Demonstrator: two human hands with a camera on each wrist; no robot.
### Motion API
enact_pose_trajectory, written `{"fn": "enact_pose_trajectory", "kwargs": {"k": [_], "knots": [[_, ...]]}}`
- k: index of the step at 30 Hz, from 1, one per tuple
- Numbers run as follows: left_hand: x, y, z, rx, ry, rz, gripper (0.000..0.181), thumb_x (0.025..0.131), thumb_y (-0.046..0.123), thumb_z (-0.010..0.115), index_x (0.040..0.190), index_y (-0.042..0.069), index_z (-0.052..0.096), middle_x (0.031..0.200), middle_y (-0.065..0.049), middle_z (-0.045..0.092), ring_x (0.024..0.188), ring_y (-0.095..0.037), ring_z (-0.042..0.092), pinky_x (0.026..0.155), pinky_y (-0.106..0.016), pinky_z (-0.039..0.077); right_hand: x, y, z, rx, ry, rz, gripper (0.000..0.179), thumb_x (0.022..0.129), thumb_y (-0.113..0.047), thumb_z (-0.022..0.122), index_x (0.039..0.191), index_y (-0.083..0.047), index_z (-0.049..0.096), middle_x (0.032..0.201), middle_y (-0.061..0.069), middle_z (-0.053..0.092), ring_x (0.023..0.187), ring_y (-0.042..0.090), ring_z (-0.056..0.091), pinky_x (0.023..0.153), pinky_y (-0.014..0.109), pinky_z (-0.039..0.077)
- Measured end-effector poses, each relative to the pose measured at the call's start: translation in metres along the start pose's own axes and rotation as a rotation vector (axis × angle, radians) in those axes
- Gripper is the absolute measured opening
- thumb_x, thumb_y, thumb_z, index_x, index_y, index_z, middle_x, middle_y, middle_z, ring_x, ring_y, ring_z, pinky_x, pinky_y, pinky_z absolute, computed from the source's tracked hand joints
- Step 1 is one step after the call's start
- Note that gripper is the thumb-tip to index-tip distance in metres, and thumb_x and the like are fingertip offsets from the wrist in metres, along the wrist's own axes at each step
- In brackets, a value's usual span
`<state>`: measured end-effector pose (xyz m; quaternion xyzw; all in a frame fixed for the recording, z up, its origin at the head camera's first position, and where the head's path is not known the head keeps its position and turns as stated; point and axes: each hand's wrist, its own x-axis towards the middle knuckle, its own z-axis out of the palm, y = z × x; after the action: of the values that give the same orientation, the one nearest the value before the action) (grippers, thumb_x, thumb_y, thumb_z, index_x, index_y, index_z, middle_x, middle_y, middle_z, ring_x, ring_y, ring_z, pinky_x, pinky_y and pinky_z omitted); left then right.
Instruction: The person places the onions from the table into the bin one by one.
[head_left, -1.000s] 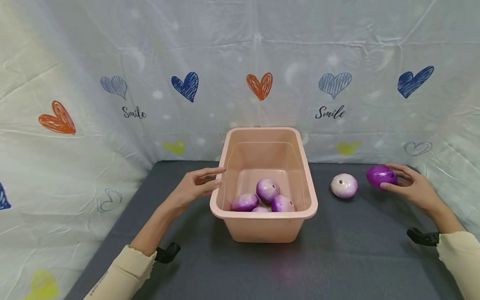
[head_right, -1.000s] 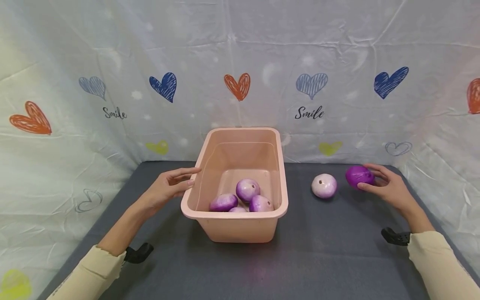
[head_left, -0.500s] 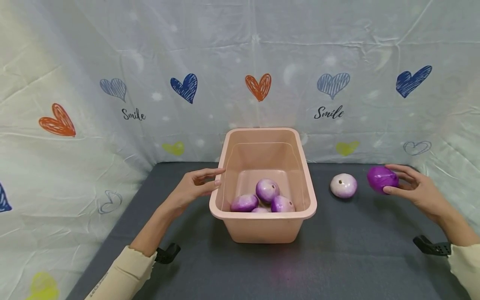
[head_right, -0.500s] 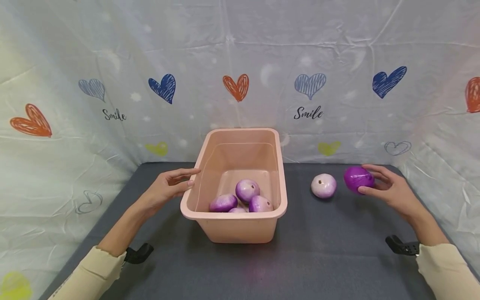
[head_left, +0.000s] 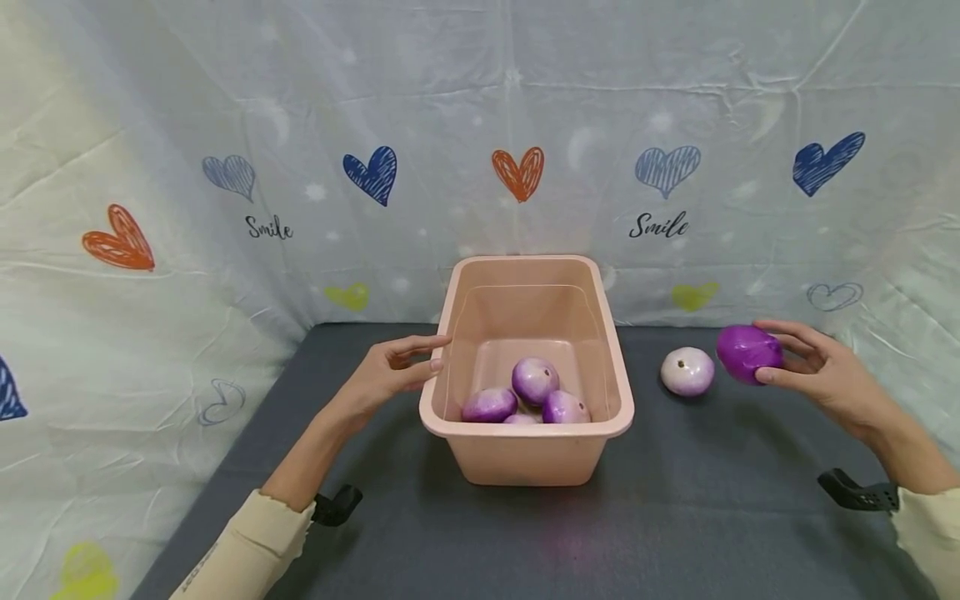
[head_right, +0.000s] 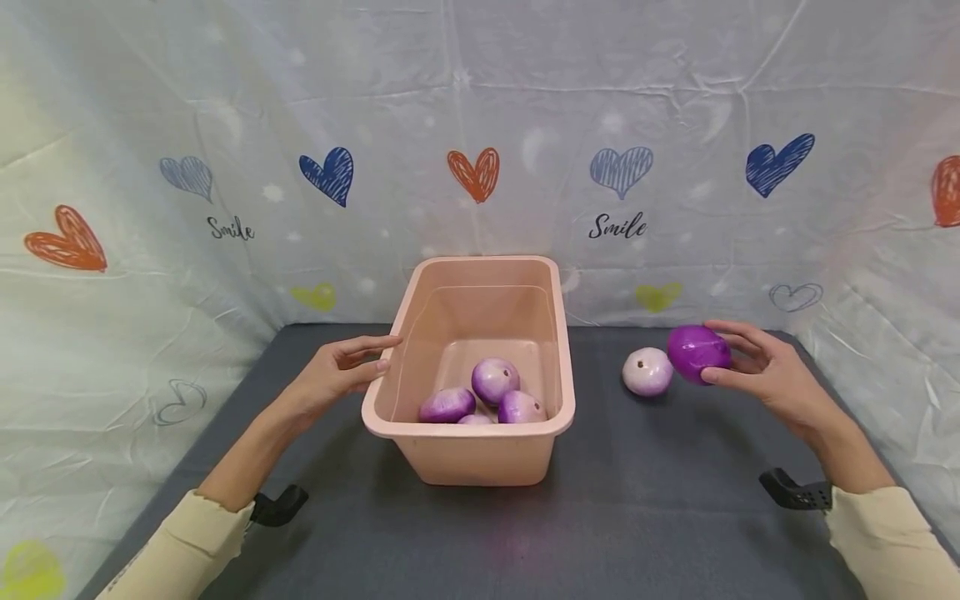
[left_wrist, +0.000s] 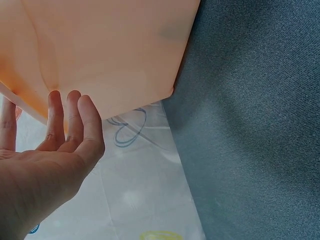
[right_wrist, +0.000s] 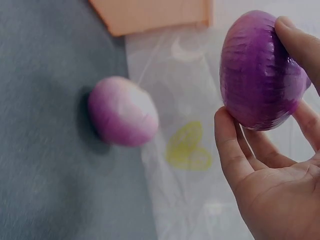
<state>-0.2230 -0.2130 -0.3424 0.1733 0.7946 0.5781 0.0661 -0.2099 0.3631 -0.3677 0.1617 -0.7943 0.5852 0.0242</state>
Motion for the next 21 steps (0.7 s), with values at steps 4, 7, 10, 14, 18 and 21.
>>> {"fn": "enact_pose_trajectory", "kwargs": {"k": [4, 7, 10, 14, 18, 21], "knots": [[0.001, 0.000, 0.001, -0.020, -0.005, -0.002, 0.049, 0.097, 0.027, 0.074, 0.143, 0.014, 0.062, 0.144, -0.008, 0.053, 0.126, -0.029, 0.056, 0.098, -0.048, 0.051, 0.004, -0.009, 0.006, -0.006, -0.022, 0.013, 0.060, 0.099, 0.003, 0.064, 0.153, -0.012, 0.045, 0.141, 0.002, 0.046, 0.116, 0.005, 0.058, 0.084, 0.025, 0.056], [0.001, -0.001, 0.000, -0.022, -0.005, -0.003, 0.049, 0.097, 0.027, 0.074, 0.143, 0.014, 0.062, 0.143, -0.009, 0.054, 0.125, -0.029, 0.056, 0.098, -0.047, 0.051, 0.009, -0.015, 0.013, 0.004, -0.017, 0.016, 0.060, 0.098, 0.004, 0.065, 0.153, -0.011, 0.045, 0.143, 0.005, 0.045, 0.116, 0.008, 0.059, 0.084, 0.027, 0.056], [0.001, -0.002, -0.001, -0.021, -0.004, -0.001, 0.049, 0.097, 0.027, 0.074, 0.143, 0.014, 0.062, 0.143, -0.009, 0.054, 0.125, -0.029, 0.056, 0.097, -0.047, 0.051, 0.016, -0.020, 0.021, 0.021, -0.025, -0.003, 0.060, 0.097, 0.005, 0.065, 0.152, -0.009, 0.045, 0.143, 0.006, 0.045, 0.117, 0.010, 0.059, 0.084, 0.029, 0.057], [0.000, -0.002, -0.001, -0.008, -0.001, 0.002, 0.049, 0.097, 0.028, 0.073, 0.143, 0.016, 0.062, 0.144, -0.008, 0.053, 0.125, -0.029, 0.056, 0.097, -0.047, 0.052, 0.025, -0.025, 0.031, 0.054, -0.071, -0.043, 0.060, 0.097, 0.005, 0.065, 0.152, -0.010, 0.045, 0.144, 0.008, 0.045, 0.119, 0.013, 0.059, 0.086, 0.030, 0.056], [0.000, -0.002, 0.000, -0.014, -0.003, -0.002, 0.048, 0.097, 0.029, 0.073, 0.143, 0.017, 0.062, 0.146, -0.008, 0.052, 0.126, -0.029, 0.056, 0.097, -0.047, 0.052, 0.034, -0.029, 0.041, 0.057, -0.098, -0.061, 0.060, 0.097, 0.003, 0.067, 0.151, -0.011, 0.047, 0.146, 0.010, 0.044, 0.120, 0.015, 0.057, 0.088, 0.030, 0.055], [0.000, -0.002, 0.000, -0.021, 0.001, -0.004, 0.049, 0.097, 0.028, 0.073, 0.143, 0.015, 0.062, 0.146, -0.008, 0.052, 0.126, -0.029, 0.055, 0.097, -0.047, 0.052, 0.042, -0.036, 0.048, 0.053, -0.102, -0.050, 0.061, 0.096, 0.001, 0.069, 0.151, -0.013, 0.047, 0.148, 0.011, 0.042, 0.123, 0.021, 0.055, 0.089, 0.030, 0.055]]}}
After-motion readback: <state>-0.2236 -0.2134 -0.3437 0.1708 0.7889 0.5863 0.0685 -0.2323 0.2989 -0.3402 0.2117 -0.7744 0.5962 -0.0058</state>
